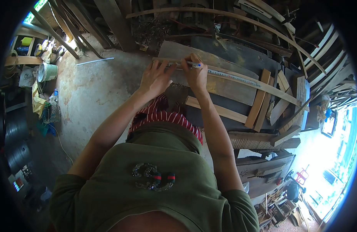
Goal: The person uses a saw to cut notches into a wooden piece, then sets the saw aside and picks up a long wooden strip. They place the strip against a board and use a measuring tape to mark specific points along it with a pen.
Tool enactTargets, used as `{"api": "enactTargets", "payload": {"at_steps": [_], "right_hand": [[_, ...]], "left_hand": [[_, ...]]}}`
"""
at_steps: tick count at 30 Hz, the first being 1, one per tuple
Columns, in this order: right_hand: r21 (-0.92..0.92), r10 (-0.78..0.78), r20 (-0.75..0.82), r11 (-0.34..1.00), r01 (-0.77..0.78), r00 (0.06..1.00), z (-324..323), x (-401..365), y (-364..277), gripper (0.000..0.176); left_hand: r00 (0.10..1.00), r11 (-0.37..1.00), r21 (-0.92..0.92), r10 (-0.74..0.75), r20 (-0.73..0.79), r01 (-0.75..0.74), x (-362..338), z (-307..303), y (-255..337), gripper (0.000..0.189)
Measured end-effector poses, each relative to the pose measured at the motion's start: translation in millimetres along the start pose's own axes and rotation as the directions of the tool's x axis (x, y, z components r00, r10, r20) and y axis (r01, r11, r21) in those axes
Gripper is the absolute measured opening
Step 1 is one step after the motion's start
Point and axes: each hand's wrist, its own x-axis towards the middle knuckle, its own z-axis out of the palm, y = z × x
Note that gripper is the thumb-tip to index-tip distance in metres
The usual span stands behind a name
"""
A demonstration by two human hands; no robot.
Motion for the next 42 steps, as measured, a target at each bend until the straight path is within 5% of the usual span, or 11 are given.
{"api": "enactTargets", "payload": {"at_steps": [42], "right_hand": [[0.012, -0.057, -0.037, 0.998, 0.057, 0.998, 0.1, 0.6, 6.9, 0.012]], "left_hand": [[0.999, 1.000, 0.016, 0.014, -0.052, -0.014, -0.9, 3.6, -0.1, 0.064]]}}
